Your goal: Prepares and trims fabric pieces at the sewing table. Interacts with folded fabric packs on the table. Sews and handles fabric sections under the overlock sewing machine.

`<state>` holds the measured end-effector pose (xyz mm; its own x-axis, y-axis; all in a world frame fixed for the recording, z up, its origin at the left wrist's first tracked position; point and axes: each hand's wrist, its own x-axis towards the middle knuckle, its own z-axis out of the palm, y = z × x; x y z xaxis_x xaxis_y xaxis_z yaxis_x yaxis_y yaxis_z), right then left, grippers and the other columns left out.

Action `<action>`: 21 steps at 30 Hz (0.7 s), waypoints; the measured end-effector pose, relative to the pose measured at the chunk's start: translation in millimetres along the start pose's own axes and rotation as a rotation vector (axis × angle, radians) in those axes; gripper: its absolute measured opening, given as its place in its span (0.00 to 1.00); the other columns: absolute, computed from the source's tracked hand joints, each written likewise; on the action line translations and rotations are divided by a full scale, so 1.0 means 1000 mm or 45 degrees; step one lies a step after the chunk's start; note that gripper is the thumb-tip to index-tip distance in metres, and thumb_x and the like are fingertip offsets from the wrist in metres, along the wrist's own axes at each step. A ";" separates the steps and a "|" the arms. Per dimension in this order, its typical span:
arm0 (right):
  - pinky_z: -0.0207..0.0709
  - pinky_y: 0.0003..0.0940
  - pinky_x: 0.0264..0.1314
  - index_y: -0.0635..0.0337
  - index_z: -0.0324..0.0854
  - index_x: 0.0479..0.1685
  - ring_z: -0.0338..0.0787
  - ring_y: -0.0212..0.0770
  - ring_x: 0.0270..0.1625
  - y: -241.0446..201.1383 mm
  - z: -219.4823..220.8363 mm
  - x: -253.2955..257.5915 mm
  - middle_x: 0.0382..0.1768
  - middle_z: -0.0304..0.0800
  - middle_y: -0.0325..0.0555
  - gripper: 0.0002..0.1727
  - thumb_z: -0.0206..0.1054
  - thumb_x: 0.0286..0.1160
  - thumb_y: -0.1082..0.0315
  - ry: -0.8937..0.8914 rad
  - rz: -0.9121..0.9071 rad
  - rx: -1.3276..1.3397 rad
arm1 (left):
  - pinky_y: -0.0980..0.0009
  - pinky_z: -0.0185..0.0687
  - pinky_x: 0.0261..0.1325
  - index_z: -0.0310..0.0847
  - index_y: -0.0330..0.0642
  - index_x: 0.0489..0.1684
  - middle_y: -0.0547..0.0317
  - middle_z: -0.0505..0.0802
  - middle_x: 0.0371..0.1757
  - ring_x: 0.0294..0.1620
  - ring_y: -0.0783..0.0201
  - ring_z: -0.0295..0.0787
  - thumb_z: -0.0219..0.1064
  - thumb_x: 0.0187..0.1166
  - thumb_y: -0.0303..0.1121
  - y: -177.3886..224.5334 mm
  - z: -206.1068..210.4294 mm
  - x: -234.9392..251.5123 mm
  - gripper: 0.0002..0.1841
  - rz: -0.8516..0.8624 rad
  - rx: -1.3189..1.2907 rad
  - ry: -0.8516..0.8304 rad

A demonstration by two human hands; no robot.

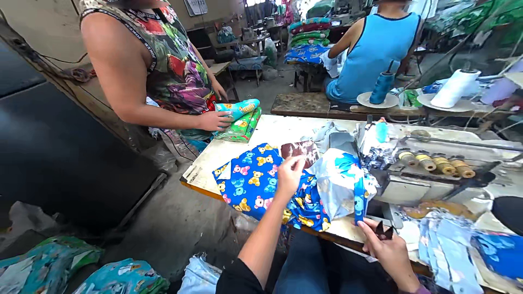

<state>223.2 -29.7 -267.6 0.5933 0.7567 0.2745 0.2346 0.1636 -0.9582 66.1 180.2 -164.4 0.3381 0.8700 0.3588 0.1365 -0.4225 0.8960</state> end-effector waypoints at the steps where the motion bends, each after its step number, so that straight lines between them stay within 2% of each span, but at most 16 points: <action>1: 0.74 0.11 0.16 0.72 0.87 0.46 0.77 0.13 0.14 0.001 0.000 0.000 0.30 0.94 0.33 0.13 0.68 0.76 0.68 -0.003 -0.010 0.004 | 0.68 0.86 0.62 0.87 0.23 0.55 0.38 0.93 0.53 0.53 0.61 0.92 0.62 0.84 0.24 0.004 0.010 -0.016 0.13 0.023 -0.039 -0.031; 3: 0.74 0.12 0.16 0.72 0.88 0.47 0.77 0.13 0.14 -0.001 -0.001 0.001 0.28 0.93 0.33 0.14 0.68 0.76 0.67 -0.012 0.009 -0.005 | 0.70 0.86 0.60 0.88 0.24 0.54 0.41 0.93 0.52 0.50 0.63 0.92 0.62 0.84 0.24 0.008 0.025 -0.043 0.12 0.006 -0.122 -0.139; 5: 0.74 0.12 0.16 0.72 0.87 0.47 0.77 0.14 0.13 -0.003 -0.002 0.002 0.26 0.92 0.32 0.14 0.68 0.77 0.66 -0.028 0.030 -0.017 | 0.71 0.87 0.54 0.88 0.25 0.56 0.43 0.93 0.49 0.44 0.67 0.91 0.62 0.84 0.24 0.009 0.040 -0.064 0.13 -0.057 -0.223 -0.258; 9: 0.73 0.14 0.16 0.73 0.86 0.50 0.76 0.16 0.13 -0.007 -0.002 0.003 0.25 0.89 0.36 0.16 0.67 0.78 0.65 -0.043 0.053 -0.054 | 0.76 0.88 0.43 0.84 0.23 0.59 0.47 0.90 0.47 0.35 0.72 0.89 0.59 0.86 0.22 0.013 0.061 -0.092 0.13 -0.291 -0.397 -0.460; 12: 0.73 0.15 0.16 0.73 0.86 0.50 0.76 0.17 0.12 -0.011 -0.003 0.005 0.20 0.86 0.35 0.15 0.67 0.79 0.66 -0.059 0.107 -0.078 | 0.74 0.88 0.42 0.81 0.24 0.66 0.45 0.90 0.48 0.33 0.69 0.89 0.57 0.90 0.27 0.018 0.070 -0.097 0.16 -0.424 -0.300 -0.615; 14: 0.73 0.16 0.15 0.73 0.86 0.49 0.75 0.18 0.12 -0.012 -0.004 0.006 0.19 0.85 0.33 0.14 0.67 0.79 0.68 -0.080 0.132 -0.038 | 0.71 0.86 0.40 0.80 0.24 0.66 0.44 0.91 0.44 0.32 0.67 0.88 0.56 0.92 0.31 0.020 0.073 -0.096 0.18 -0.444 -0.200 -0.693; 16: 0.73 0.15 0.14 0.72 0.86 0.49 0.75 0.17 0.11 -0.012 -0.006 0.008 0.21 0.87 0.33 0.12 0.67 0.79 0.69 -0.092 0.146 0.017 | 0.68 0.85 0.47 0.86 0.25 0.55 0.45 0.92 0.43 0.37 0.65 0.88 0.58 0.90 0.32 0.022 0.069 -0.088 0.16 -0.274 -0.056 -0.619; 18: 0.73 0.14 0.15 0.72 0.86 0.50 0.75 0.17 0.12 -0.011 -0.007 0.007 0.27 0.92 0.35 0.12 0.67 0.79 0.69 -0.109 0.149 0.024 | 0.59 0.84 0.57 0.90 0.26 0.42 0.42 0.93 0.41 0.45 0.55 0.91 0.61 0.86 0.31 0.023 0.053 -0.066 0.15 -0.006 0.180 -0.373; 19: 0.73 0.14 0.15 0.72 0.86 0.50 0.75 0.16 0.12 -0.011 -0.006 0.007 0.27 0.92 0.36 0.13 0.67 0.79 0.69 -0.106 0.143 0.008 | 0.53 0.83 0.61 0.91 0.25 0.41 0.38 0.94 0.43 0.50 0.49 0.92 0.62 0.84 0.30 0.025 0.039 -0.048 0.14 0.099 0.324 -0.244; 21: 0.73 0.14 0.14 0.73 0.86 0.50 0.75 0.16 0.12 -0.009 -0.004 0.009 0.25 0.91 0.35 0.14 0.67 0.79 0.68 -0.097 0.135 -0.024 | 0.48 0.79 0.71 0.91 0.28 0.53 0.34 0.93 0.55 0.63 0.40 0.89 0.63 0.84 0.30 0.019 0.005 0.000 0.15 0.175 0.599 -0.068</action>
<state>229.7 -27.1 -256.1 0.5556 0.8151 0.1640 0.1884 0.0687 -0.9797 73.9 171.1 -148.9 0.4283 0.7893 0.4400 0.4888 -0.6119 0.6218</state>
